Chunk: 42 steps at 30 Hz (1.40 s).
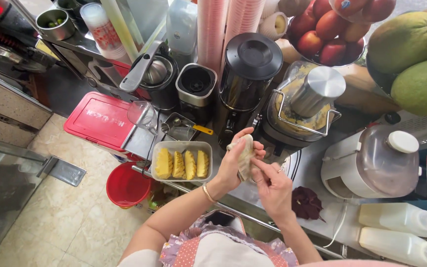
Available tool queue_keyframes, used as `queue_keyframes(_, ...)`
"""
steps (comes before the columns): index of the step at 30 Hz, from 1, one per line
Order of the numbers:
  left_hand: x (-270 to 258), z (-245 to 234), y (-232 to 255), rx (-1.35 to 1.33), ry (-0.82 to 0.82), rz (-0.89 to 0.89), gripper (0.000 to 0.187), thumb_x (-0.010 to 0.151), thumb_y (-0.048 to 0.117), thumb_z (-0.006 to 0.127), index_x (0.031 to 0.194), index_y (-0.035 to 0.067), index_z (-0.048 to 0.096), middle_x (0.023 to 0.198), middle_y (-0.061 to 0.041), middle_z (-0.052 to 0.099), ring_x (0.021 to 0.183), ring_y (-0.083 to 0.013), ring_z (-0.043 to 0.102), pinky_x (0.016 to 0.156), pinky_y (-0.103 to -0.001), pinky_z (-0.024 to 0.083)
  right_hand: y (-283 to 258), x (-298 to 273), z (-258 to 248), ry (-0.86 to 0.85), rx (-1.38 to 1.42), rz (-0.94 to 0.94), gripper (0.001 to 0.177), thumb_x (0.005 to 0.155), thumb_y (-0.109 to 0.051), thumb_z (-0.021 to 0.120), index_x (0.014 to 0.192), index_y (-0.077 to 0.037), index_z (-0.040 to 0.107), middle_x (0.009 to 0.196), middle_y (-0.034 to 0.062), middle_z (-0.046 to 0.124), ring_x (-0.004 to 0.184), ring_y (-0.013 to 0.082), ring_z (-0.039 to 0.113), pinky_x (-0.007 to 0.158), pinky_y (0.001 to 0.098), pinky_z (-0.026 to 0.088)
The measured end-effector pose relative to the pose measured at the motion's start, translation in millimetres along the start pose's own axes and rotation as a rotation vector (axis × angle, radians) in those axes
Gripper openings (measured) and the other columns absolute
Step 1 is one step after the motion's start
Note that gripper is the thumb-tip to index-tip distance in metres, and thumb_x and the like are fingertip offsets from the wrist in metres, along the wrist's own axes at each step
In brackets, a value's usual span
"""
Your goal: Sorting and organizing small green fruits into plastic containers.
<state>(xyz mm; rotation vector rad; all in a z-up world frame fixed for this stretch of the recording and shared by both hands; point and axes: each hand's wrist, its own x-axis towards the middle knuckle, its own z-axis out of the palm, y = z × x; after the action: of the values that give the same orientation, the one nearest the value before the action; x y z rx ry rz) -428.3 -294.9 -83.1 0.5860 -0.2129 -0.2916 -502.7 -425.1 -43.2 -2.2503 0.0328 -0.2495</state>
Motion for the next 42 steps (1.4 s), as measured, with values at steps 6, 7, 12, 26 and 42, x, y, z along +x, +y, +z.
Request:
queue_keyframes(6,7.3,16.0,12.0,-0.116,0.142,-0.413,0.053,0.103,0.047,0.057,0.142,0.013,0.047,0.118,-0.008,0.065,0.108,-0.0193,0.064,0.093,-0.036,0.054,-20.5,36.2,-19.6,0.101,-0.149,-0.675,0.018,0.083,-0.004,0.073,0.101,-0.003,0.068,0.107,0.01,0.065,0.093,0.0318,0.065,0.081,0.0394,0.054)
queue_keyframes(7,7.9,13.6,9.8,-0.117,0.14,-0.411,0.053,0.103,0.047,0.057,0.142,0.013,0.047,0.118,-0.008,0.065,0.108,-0.0193,0.064,0.093,-0.036,0.054,-14.8,37.3,-18.0,0.1,-0.151,-0.678,0.018,0.083,-0.004,0.073,0.101,-0.003,0.068,0.107,0.01,0.065,0.093,0.0318,0.065,0.081,0.0394,0.054)
queue_keyframes(12,9.4,-4.1,3.3,-0.056,0.09,-0.46,0.037,0.108,0.046,0.065,0.13,0.022,0.048,0.109,0.004,0.057,0.099,-0.0109,0.057,0.082,-0.035,0.051,-4.2,43.7,-9.2,-0.057,0.117,-0.479,0.022,0.082,0.002,0.07,0.103,0.001,0.063,0.106,0.0138,0.065,0.088,0.0283,0.07,0.077,0.0374,0.057)
queue_keyframes(26,15.9,-3.8,34.0,-0.005,0.216,-0.46,0.052,0.1,0.054,0.054,0.13,0.012,0.058,0.096,-0.006,0.066,0.087,-0.0169,0.067,0.079,-0.034,0.058,26.2,10.0,1.6,-0.48,0.804,-0.005,0.023,0.097,0.001,0.054,0.118,-0.007,0.055,0.08,0.0057,0.064,0.074,0.0118,0.06,0.07,0.0274,0.049)
queue_keyframes(42,0.0,-8.4,51.3,-0.374,-0.159,-0.682,0.073,0.11,0.063,0.041,0.15,0.002,0.051,0.13,-0.019,0.067,0.115,-0.031,0.07,0.1,-0.044,0.057,23.6,53.9,-5.4,0.192,0.514,-0.101,0.012,0.09,-0.006,0.079,0.098,0.0,0.073,0.1,0.0038,0.069,0.077,0.0113,0.061,0.071,0.0246,0.049)
